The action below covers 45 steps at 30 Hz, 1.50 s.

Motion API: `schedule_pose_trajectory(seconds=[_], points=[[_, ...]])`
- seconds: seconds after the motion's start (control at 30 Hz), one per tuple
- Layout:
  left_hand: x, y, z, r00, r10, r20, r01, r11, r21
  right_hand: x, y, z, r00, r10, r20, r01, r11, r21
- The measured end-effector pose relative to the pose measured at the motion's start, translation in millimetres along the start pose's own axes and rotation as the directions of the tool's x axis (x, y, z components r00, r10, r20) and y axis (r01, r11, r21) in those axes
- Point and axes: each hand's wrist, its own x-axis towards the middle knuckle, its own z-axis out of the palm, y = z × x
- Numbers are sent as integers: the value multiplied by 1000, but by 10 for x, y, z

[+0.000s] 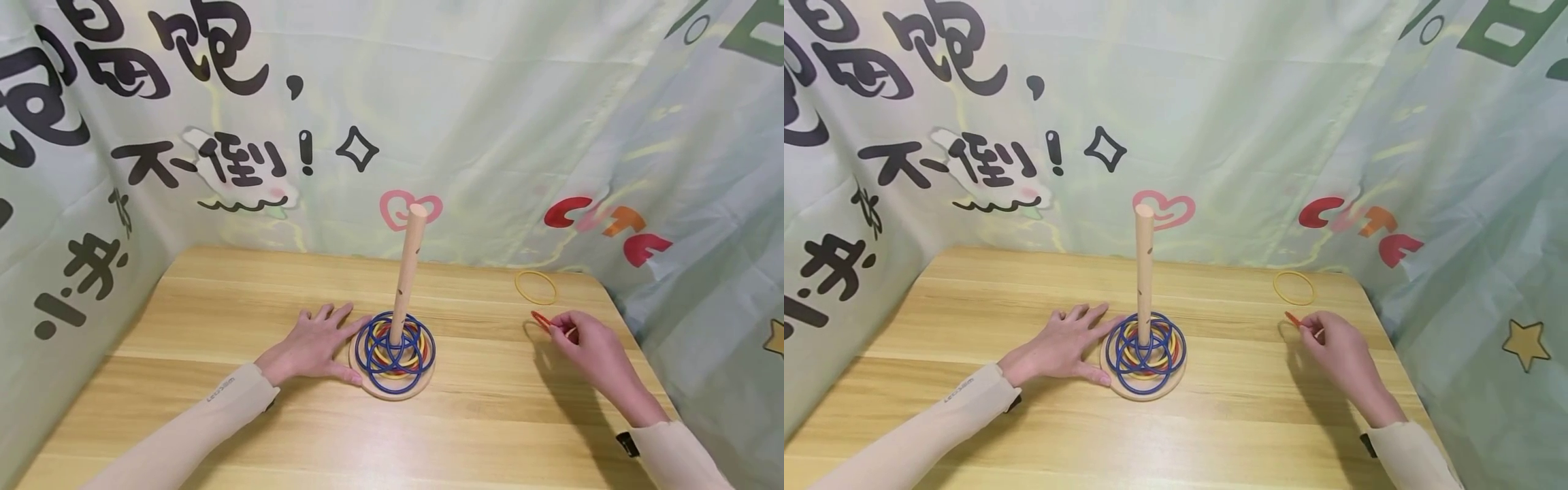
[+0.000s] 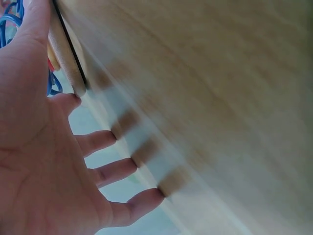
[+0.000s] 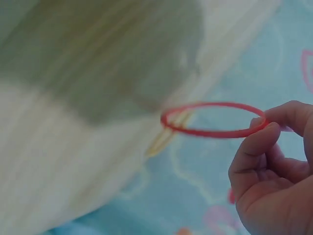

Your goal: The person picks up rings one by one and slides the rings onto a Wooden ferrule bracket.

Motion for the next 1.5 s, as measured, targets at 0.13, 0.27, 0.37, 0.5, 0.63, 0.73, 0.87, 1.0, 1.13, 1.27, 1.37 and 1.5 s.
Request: schedule_pose_trajectory(seconds=[0.13,0.27,0.37,0.5,0.63,0.73,0.87,1.0,1.13,1.27,1.37,1.5], points=[[-11,-4,-1,1000,6,-5,-6,1000,-8,-36,-275,-79,994,-100,-47,101,995,23],[-13,-2,-1,1000,9,-6,-9,1000,-18,-84,-553,-141,966,-225,-129,231,973,29],[-11,-2,-4,1000,9,-5,-9,1000,-19,-105,-769,-203,938,-301,-175,310,950,31],[-15,-9,-8,1000,11,-7,-11,1000,-22,-90,-1035,-303,902,-374,-217,391,920,40],[-19,-12,-3,1000,8,-6,-8,1000,-19,-39,-1267,-402,881,-404,-248,435,896,85],[-21,-12,3,1000,10,-9,-10,1000,-14,20,-1440,-472,865,-419,-275,464,878,121],[-18,-13,13,1000,16,-11,-16,1000,-8,128,-1649,-551,835,-440,-330,508,847,155],[-13,-8,15,1000,18,-19,-18,1000,-1,272,-1841,-593,821,-404,-403,519,822,234],[-4,-7,21,1000,22,-16,-22,1000,-1,429,-2006,-606,824,-346,-448,517,783,346],[5,-12,29,999,27,-19,-27,1000,13,559,-2161,-616,828,-316,-464,518,749,413],[7,-17,31,999,29,-27,-28,999,32,647,-2272,-608,833,-301,-465,517,723,458],[7,-21,28,999,27,-27,-26,999,37,772,-2374,-558,854,-286,-434,492,714,498]])
